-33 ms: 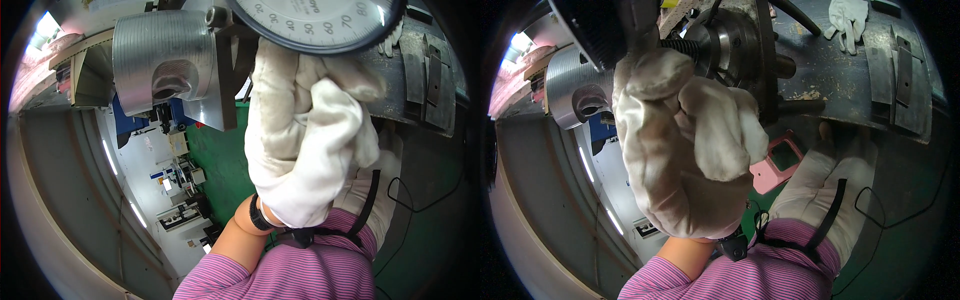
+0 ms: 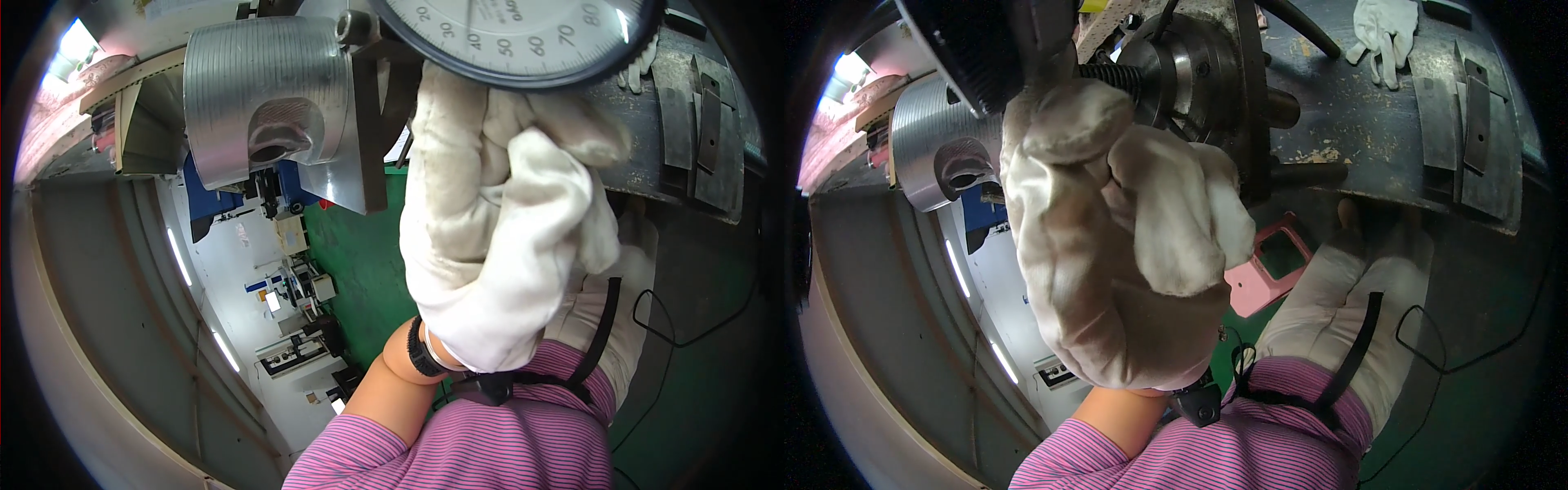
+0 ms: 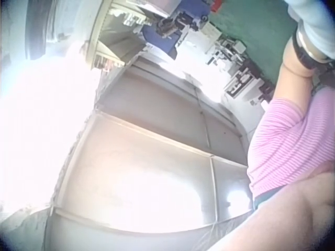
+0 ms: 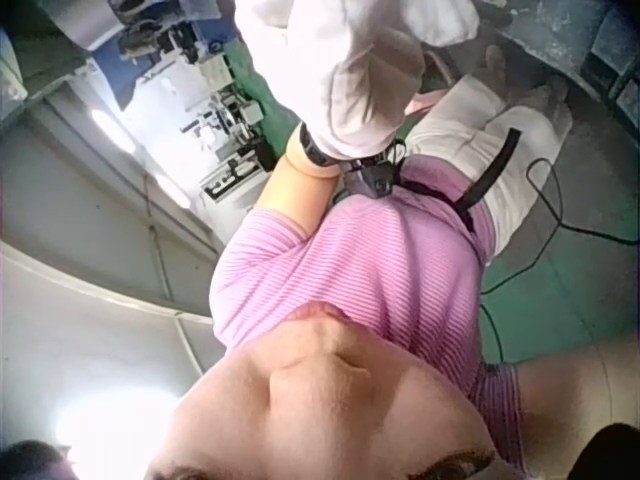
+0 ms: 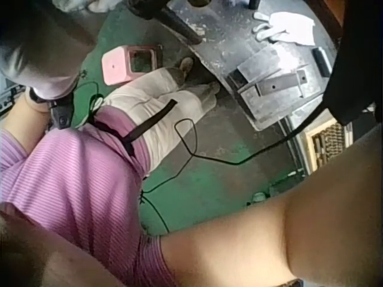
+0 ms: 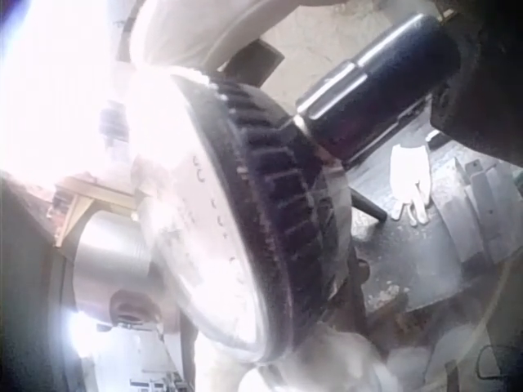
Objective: Inspecting and measuring a metal piston using a dial gauge on a workbench.
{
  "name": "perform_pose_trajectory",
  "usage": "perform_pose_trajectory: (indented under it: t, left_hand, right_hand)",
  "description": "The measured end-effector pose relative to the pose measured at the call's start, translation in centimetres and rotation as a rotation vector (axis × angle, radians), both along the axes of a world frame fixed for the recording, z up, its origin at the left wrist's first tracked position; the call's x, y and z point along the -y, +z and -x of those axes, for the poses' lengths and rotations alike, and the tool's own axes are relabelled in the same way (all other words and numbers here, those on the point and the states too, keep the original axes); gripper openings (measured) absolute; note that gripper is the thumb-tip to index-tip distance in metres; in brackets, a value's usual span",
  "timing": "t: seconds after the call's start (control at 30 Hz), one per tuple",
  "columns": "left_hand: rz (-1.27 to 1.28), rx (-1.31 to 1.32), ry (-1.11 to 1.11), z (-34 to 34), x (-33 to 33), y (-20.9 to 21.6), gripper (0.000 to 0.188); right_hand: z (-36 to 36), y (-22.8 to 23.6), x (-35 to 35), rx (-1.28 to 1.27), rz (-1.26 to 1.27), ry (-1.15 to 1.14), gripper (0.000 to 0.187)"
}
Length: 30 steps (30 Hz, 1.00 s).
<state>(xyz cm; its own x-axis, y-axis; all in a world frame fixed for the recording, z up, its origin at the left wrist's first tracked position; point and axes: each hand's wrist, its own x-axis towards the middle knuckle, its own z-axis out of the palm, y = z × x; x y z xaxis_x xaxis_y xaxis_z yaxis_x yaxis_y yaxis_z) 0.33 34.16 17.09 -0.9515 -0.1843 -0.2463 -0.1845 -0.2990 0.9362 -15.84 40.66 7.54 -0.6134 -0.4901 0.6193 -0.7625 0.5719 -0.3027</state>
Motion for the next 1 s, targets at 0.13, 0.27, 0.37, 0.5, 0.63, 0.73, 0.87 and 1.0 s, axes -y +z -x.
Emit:
perform_pose_trajectory:
  t: [0.13, 0.27, 0.37, 0.5, 0.63, 0.73, 0.87, 1.0]
  left_hand:
    - [-0.013, 0.02, -0.004, 0.1, 0.1, 0.0, 0.067]
    - [-0.085, 0.133, 0.062, -0.3, 0.0, 0.4, 0.068]
    - [0.0, 0.077, 0.057, -0.4, -0.3, 0.5, 0.069]
    - [0.096, -0.235, -0.151, 0.0, 0.4, -0.6, 0.051]
    - [0.414, -0.264, -0.215, 0.3, 0.0, -0.8, 0.026]
    - [0.544, -0.137, -0.413, -1.2, 3.2, -0.9, 0.049]
    - [0.709, -0.541, -0.716, -2.6, 7.5, -1.3, 0.056]
    - [0.717, -0.452, -0.708, -4.3, 9.5, -0.9, 0.049]
  right_hand:
    - [0.2, -0.1, -0.1, 0.0, -0.009, -0.001, 0.032]
    - [0.3, 0.0, 0.0, -0.004, -0.015, 0.001, 0.032]
    - [0.6, 0.6, -0.2, -0.016, -0.032, 0.002, 0.033]
    - [1.1, 2.4, -1.2, -0.05, -0.107, 0.003, 0.033]
    - [1.7, 6.8, -4.1, -0.13, -0.273, -0.012, 0.033]
    - [1.1, 13.4, -2.3, -0.238, -0.377, 0.017, 0.033]
    - [2.8, 18.8, -3.9, -0.374, -0.563, 0.004, 0.033]
    - [3.5, 20.5, -3.7, -0.089, -0.558, 0.051, 0.041]
